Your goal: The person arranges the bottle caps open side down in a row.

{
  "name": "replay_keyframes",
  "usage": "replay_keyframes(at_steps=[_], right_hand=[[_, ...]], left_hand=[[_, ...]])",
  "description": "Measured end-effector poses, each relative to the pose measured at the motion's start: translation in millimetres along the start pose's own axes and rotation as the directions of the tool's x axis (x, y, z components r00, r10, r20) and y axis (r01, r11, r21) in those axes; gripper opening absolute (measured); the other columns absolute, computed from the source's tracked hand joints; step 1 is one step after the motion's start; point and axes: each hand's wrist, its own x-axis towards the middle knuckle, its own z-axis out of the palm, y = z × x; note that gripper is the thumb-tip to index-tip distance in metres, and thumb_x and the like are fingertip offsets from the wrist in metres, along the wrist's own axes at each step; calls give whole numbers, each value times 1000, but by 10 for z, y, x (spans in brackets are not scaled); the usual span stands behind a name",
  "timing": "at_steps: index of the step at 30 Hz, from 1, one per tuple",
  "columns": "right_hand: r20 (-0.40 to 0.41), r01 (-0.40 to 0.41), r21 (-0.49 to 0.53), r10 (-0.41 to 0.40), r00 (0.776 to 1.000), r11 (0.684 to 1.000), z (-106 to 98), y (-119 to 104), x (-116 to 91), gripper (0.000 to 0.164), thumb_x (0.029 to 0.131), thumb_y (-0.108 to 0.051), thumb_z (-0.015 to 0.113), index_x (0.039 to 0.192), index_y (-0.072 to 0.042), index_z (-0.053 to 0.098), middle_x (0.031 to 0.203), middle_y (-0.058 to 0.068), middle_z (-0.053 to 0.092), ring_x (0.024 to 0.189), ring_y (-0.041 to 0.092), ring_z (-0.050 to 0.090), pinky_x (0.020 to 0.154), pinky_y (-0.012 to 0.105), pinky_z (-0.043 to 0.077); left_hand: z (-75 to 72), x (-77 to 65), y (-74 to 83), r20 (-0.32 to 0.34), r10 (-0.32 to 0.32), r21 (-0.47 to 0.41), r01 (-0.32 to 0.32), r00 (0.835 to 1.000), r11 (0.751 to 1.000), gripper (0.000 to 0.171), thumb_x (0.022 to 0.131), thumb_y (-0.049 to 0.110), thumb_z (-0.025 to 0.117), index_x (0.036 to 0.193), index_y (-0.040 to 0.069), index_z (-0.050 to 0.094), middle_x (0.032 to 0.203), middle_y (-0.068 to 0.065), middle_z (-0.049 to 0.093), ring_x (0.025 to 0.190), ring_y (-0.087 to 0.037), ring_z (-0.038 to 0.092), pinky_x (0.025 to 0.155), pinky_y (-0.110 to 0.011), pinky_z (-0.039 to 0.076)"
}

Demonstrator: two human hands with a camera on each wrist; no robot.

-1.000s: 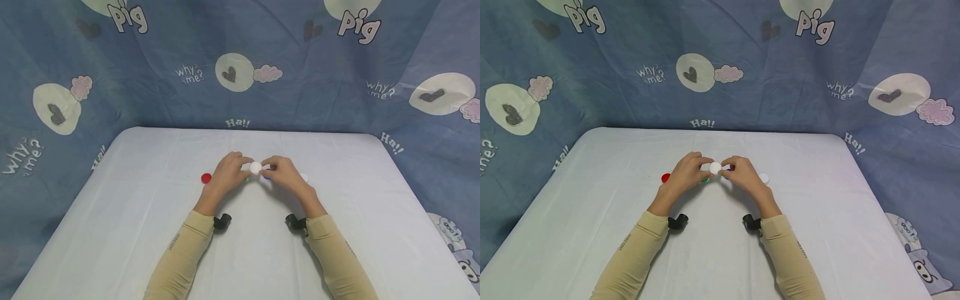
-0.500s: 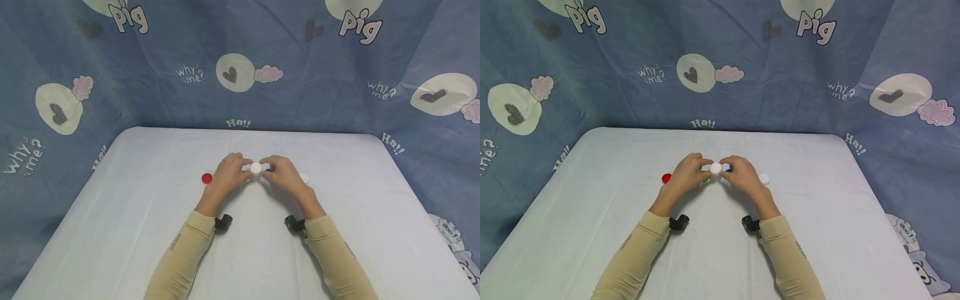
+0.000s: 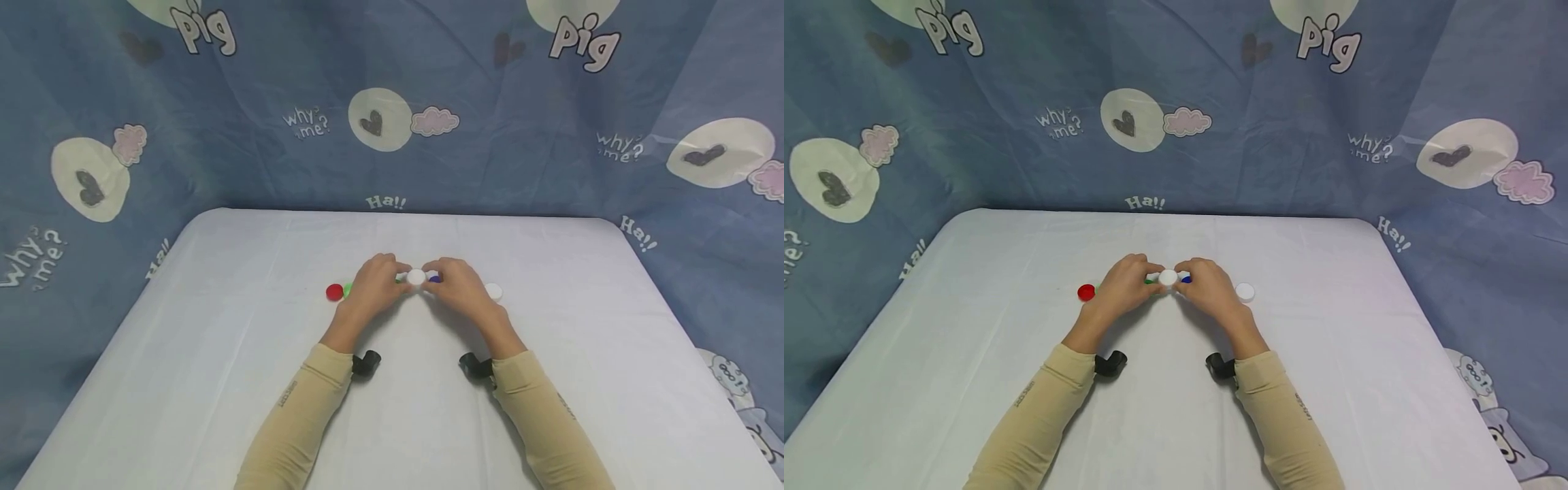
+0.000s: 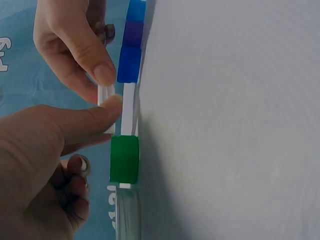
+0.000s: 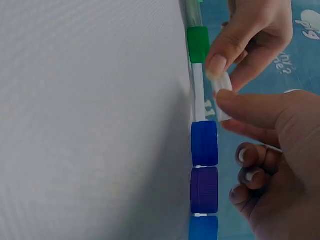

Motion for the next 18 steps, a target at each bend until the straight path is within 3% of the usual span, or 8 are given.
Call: replay_keyframes(at_steps=[4,8,18], right_hand=[[15,-3,-40,4,1000,999,20,17,6,32,88,-21,74,119,-10,73,112,9,74,99,24,68,89,42,54],[31,-13,-76,15,999,997,28,9,8,35,88,-21,73,121,-10,71,121,11,72,115,29,66,99,46,51],[59,-45,-118,52,997,992,63,-8,15,38,86,-26,76,121,-12,72,124,11,71,118,30,65,100,45,51]], left_hand=[[27,10,30,19,-17,37,17,1000,999,39,84,31,79,119,15,74,96,-7,69,88,-22,60,78,-35,50],[50,15,41,18,-27,77,25,999,997,40,84,35,79,118,15,75,95,-7,69,89,-22,60,80,-36,50],[87,5,39,15,-24,107,22,1000,994,41,82,38,80,116,16,75,98,-7,72,91,-23,63,82,-37,52]])
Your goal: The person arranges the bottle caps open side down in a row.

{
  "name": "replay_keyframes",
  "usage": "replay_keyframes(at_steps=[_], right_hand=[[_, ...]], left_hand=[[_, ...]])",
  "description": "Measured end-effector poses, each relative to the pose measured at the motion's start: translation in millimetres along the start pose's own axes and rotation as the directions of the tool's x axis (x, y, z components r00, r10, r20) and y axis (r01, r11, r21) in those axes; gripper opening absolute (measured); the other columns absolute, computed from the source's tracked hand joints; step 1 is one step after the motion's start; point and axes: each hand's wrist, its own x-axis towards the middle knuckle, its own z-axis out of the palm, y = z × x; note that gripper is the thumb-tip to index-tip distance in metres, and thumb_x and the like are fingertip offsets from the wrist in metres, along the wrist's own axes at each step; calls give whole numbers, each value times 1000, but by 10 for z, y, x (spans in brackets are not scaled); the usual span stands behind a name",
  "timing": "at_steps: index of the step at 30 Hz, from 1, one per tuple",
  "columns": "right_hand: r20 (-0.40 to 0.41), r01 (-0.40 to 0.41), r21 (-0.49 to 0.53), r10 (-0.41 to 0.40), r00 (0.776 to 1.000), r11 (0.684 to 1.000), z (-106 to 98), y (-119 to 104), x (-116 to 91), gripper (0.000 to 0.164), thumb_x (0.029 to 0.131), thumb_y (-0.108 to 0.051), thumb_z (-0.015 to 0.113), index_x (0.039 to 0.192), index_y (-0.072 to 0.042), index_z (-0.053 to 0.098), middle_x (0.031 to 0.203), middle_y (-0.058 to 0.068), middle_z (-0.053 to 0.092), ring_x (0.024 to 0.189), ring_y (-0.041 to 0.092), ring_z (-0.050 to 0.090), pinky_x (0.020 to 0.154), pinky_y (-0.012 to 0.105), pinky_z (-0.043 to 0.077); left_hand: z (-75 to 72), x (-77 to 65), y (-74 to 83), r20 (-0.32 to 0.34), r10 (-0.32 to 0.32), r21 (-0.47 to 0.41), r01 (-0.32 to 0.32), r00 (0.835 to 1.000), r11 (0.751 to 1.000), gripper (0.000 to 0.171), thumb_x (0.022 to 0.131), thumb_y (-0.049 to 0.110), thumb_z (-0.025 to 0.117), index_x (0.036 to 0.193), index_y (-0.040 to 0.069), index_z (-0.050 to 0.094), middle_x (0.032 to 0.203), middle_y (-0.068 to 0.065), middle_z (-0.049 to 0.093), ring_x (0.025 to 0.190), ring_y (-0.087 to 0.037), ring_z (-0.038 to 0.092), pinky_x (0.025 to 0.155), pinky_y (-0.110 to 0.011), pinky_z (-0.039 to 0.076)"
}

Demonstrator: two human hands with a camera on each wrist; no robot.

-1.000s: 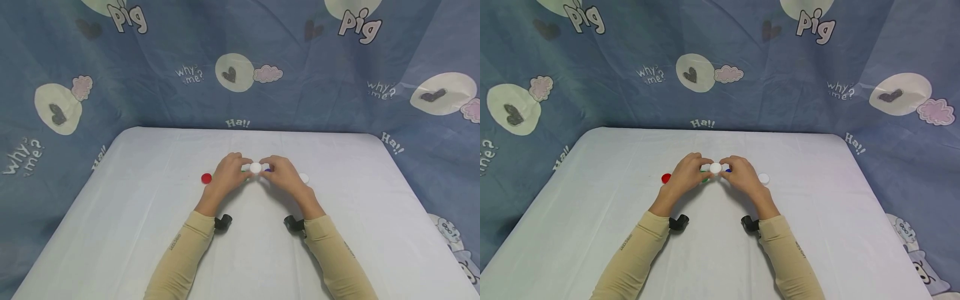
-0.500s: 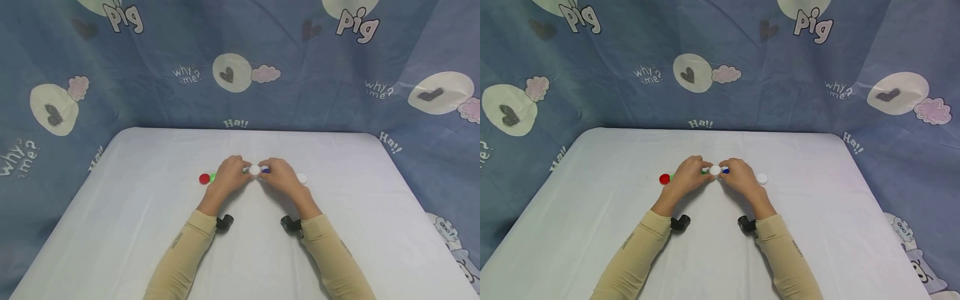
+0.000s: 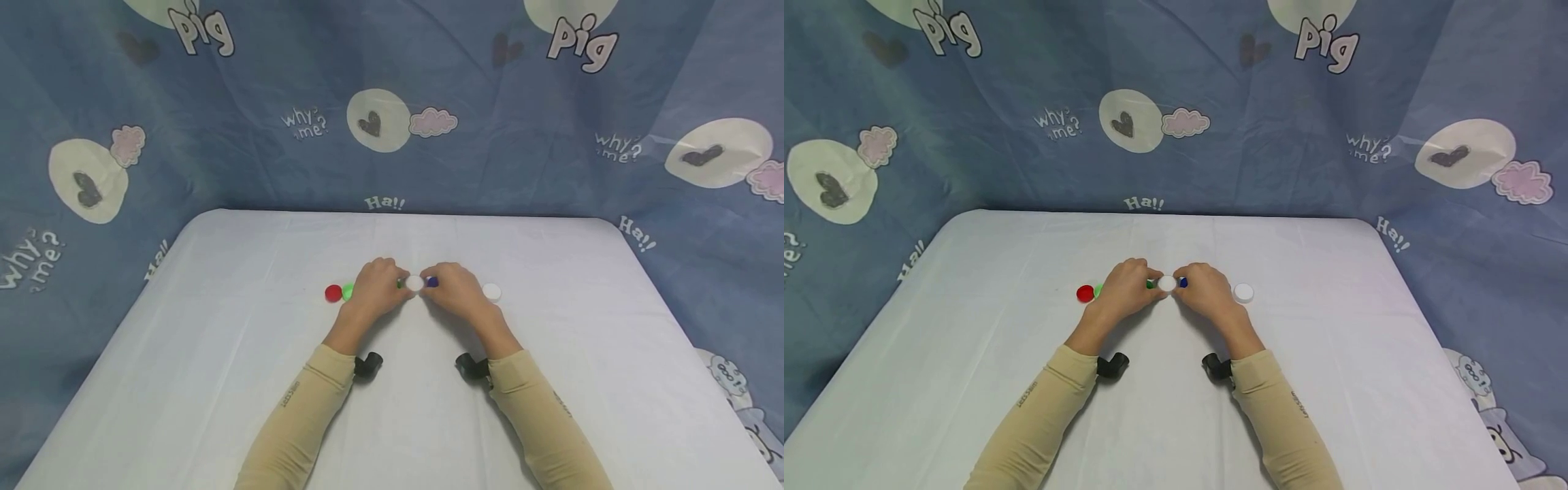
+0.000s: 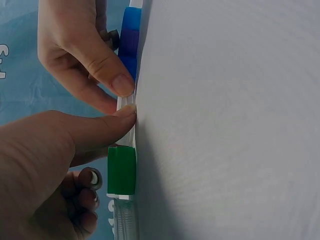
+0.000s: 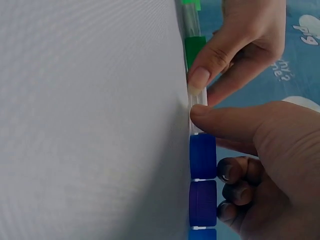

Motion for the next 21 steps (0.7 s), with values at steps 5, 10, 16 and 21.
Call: replay_keyframes(at_steps=[5,10,16,21], right_hand=[[0,-3,-13,3,1000,1000,3,-19,-5,38,86,-25,77,120,-11,72,123,10,71,118,29,65,100,45,51],[10,0,-15,0,1000,1000,1,-93,7,42,85,-25,76,124,-11,69,127,11,69,121,30,63,101,46,50],[32,-5,18,5,999,1000,22,-194,45,44,85,-27,75,127,-13,68,129,10,68,124,30,61,102,48,49],[57,21,37,-23,998,999,64,-279,89,41,86,-25,72,125,-13,69,128,8,68,125,30,61,103,48,48]], left_hand=[[4,-8,-9,9,-2,0,2,1000,1000,41,82,39,79,117,17,75,100,-7,72,93,-24,64,84,-37,52],[-26,-59,-78,14,-19,-7,19,1000,1000,43,82,39,80,119,18,74,98,-6,71,91,-23,62,82,-37,51],[-116,-150,-157,18,-20,-36,20,1000,999,52,77,40,84,122,18,72,96,-6,70,89,-23,61,77,-37,50],[-195,-217,-216,27,-2,-53,3,1000,999,56,74,39,87,123,18,72,98,-6,71,89,-23,62,74,-36,49]])
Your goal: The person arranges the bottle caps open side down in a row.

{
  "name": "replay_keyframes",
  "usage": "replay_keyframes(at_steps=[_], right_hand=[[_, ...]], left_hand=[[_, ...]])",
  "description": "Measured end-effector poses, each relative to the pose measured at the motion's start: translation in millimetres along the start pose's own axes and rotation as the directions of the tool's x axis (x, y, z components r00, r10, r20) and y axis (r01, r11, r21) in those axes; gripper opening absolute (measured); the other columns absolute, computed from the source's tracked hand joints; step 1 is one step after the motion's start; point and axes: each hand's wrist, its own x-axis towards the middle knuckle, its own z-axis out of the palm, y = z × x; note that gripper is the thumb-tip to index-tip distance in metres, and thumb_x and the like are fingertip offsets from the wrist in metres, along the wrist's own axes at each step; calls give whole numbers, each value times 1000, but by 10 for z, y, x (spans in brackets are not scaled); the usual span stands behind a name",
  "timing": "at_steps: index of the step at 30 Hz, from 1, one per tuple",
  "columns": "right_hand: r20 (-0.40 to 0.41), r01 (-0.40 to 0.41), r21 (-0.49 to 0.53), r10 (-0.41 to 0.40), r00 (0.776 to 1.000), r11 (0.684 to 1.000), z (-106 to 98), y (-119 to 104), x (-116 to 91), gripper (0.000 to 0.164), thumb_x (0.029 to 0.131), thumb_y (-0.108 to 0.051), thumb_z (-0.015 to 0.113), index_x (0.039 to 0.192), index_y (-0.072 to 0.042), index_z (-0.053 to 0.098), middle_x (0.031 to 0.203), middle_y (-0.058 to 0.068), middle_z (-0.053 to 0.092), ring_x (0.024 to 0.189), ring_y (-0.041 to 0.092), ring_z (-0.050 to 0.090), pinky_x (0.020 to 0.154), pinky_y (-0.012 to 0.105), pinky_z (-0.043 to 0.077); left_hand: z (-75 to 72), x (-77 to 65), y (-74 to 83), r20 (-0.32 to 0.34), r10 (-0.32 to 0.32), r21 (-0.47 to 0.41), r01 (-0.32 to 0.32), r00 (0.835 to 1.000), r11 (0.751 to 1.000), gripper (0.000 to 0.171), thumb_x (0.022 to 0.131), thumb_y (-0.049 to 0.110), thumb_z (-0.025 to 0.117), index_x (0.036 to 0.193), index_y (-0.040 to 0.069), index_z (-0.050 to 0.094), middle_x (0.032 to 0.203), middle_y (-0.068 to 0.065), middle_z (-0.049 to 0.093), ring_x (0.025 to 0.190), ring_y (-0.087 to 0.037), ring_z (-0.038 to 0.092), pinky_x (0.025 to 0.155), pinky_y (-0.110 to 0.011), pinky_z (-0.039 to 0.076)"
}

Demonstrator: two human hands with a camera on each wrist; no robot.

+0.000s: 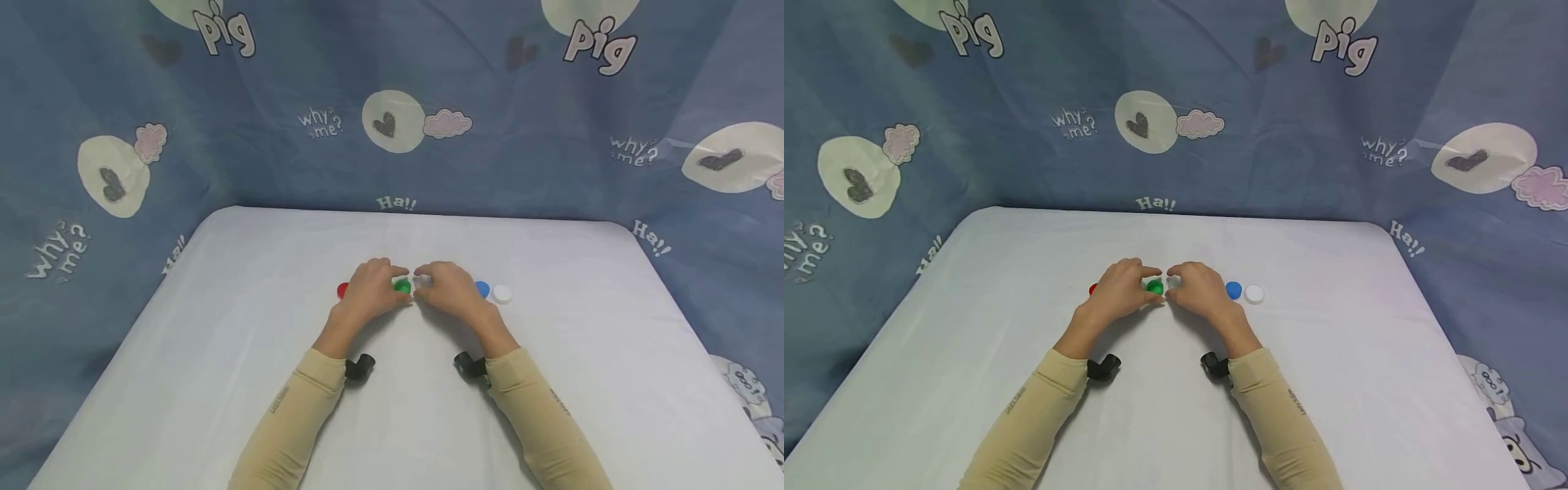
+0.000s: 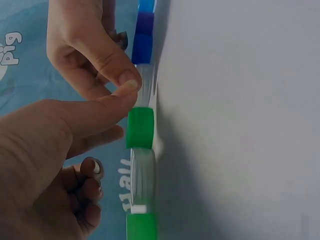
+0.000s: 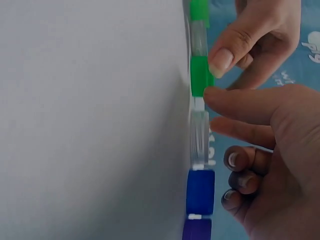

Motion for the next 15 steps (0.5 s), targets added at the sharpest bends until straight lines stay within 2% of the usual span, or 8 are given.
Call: replay_keyframes(at_steps=[4,11,15], right_hand=[[6,24,18,-25,1000,1000,33,-42,28,39,87,-26,71,123,-12,70,126,8,70,123,30,62,104,47,48],[-8,68,11,-68,998,998,93,-76,65,33,87,-26,73,116,-12,74,119,7,73,116,28,65,99,44,51],[-14,83,16,-82,997,996,116,-93,84,32,86,-26,75,114,-12,75,115,6,74,111,27,67,95,43,52]], left_hand=[[-14,-33,-59,-29,7,-5,-7,1000,1000,50,73,36,88,117,16,75,97,-7,71,86,-23,62,72,-37,49],[19,-50,-128,-65,12,-6,-12,998,1000,32,77,30,86,104,15,79,84,-5,66,75,-19,54,69,-33,45],[12,-55,-152,-66,15,-13,-15,998,1000,28,79,29,84,103,15,80,82,-4,64,75,-19,53,68,-32,44]])
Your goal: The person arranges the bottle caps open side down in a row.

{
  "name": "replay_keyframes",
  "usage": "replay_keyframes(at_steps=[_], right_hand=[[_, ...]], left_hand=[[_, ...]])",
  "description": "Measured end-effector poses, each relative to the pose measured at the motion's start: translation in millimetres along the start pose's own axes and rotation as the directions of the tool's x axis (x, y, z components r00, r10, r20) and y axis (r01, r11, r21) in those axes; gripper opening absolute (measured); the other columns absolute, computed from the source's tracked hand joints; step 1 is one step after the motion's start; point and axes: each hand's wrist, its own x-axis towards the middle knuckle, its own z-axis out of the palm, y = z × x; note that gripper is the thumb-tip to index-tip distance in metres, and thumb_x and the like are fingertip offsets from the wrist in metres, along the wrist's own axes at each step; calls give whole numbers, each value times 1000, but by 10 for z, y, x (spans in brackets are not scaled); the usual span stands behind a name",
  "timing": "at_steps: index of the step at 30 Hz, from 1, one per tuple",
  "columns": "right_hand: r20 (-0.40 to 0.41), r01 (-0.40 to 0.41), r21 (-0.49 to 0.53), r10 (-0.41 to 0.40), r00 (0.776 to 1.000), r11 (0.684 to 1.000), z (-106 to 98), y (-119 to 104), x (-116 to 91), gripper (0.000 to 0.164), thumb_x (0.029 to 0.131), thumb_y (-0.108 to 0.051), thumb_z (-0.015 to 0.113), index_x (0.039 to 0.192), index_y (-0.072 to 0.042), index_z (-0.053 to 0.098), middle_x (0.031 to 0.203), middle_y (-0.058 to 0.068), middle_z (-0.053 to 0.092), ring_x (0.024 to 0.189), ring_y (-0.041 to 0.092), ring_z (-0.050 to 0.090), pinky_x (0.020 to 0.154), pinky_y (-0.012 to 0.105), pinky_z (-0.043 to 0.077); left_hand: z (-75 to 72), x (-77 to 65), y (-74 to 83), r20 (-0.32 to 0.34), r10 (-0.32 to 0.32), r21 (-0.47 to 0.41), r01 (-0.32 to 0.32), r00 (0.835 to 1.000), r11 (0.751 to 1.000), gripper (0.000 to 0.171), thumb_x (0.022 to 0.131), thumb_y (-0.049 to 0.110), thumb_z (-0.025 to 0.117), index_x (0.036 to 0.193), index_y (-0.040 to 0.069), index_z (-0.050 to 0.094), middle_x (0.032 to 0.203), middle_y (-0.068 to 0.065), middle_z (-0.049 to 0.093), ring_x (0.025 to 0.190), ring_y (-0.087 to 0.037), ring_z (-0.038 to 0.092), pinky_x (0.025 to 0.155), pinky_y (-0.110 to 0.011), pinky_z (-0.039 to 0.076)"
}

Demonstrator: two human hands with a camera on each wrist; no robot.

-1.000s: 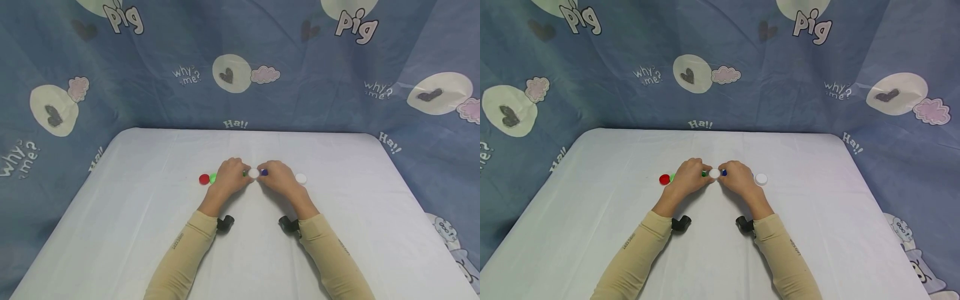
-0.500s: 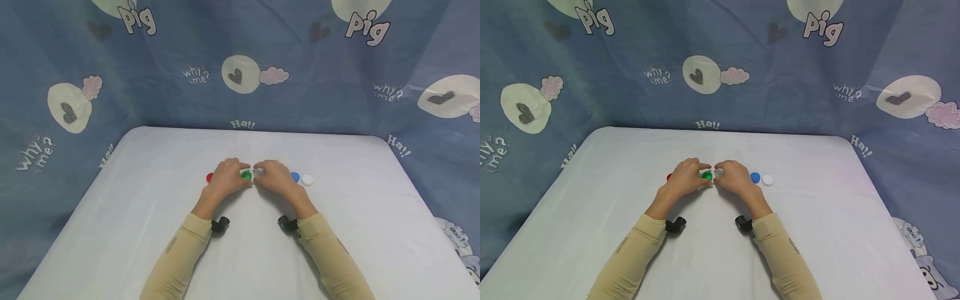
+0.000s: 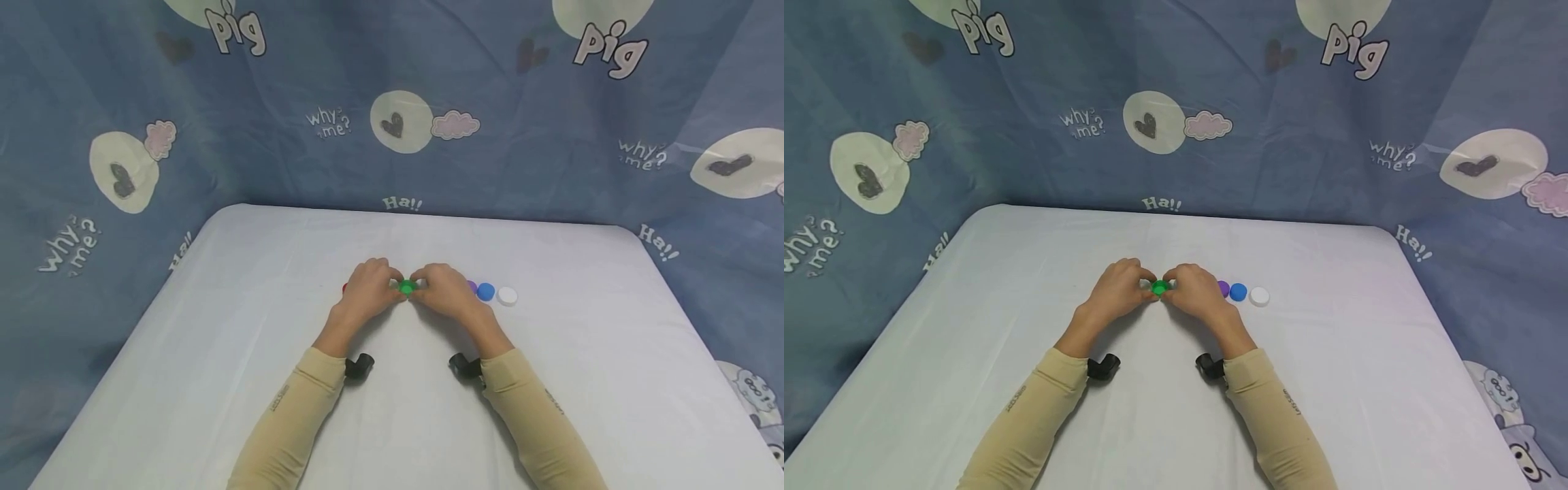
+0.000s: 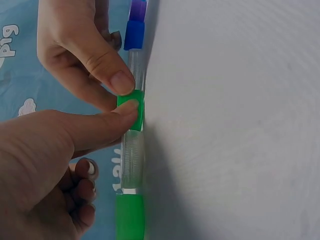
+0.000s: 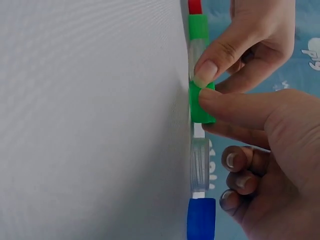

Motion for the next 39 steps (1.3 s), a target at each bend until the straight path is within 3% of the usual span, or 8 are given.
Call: replay_keyframes(at_steps=[6,11,18,23,29,34,39], right_hand=[[-39,0,27,1,999,1000,-9,44,-3,32,86,-27,75,115,-12,74,109,3,74,90,18,65,79,37,53],[-61,2,83,3,998,997,-64,52,-26,27,88,-27,71,111,-13,75,94,3,69,73,17,54,64,30,44],[-68,-6,124,15,998,992,-102,62,-38,23,91,-27,70,108,-12,75,81,4,60,69,17,48,60,29,39],[-76,20,139,-9,997,990,-111,76,-37,29,89,-22,70,117,-14,73,76,4,56,65,16,46,58,29,38],[-128,103,33,-98,987,994,-102,63,-44,31,90,-16,68,120,-15,71,77,0,55,66,15,45,60,30,36],[-173,132,-51,-139,975,990,-99,50,-56,25,91,-22,71,116,-16,73,76,-1,56,67,16,44,61,30,37],[-210,139,-101,-158,965,985,-113,56,-70,24,92,-29,71,112,-15,75,77,-1,59,68,15,46,62,30,39]], left_hand=[[-61,12,19,-8,5,-25,-5,1000,1000,29,81,29,83,106,16,79,83,-4,63,74,-18,51,67,-30,42],[-98,16,24,-36,31,-20,-32,999,999,33,79,29,84,109,17,78,82,-3,63,73,-18,50,66,-29,42],[-77,40,12,-66,72,-17,-73,995,997,36,79,29,84,111,13,77,84,-4,64,75,-17,52,69,-29,44],[-77,50,2,-41,11,-121,-15,999,992,34,82,34,81,109,13,77,84,-3,65,75,-17,51,68,-30,43],[-83,36,-26,10,-62,-237,63,998,969,37,87,43,74,110,14,77,80,-1,59,72,-18,47,64,-31,39],[-78,30,-41,30,-68,-256,73,997,964,40,90,46,70,113,14,76,78,-2,56,71,-18,45,62,-31,37],[-70,45,-34,6,-42,-240,42,999,970,37,92,43,68,114,15,76,76,-2,54,70,-17,44,62,-29,36]])
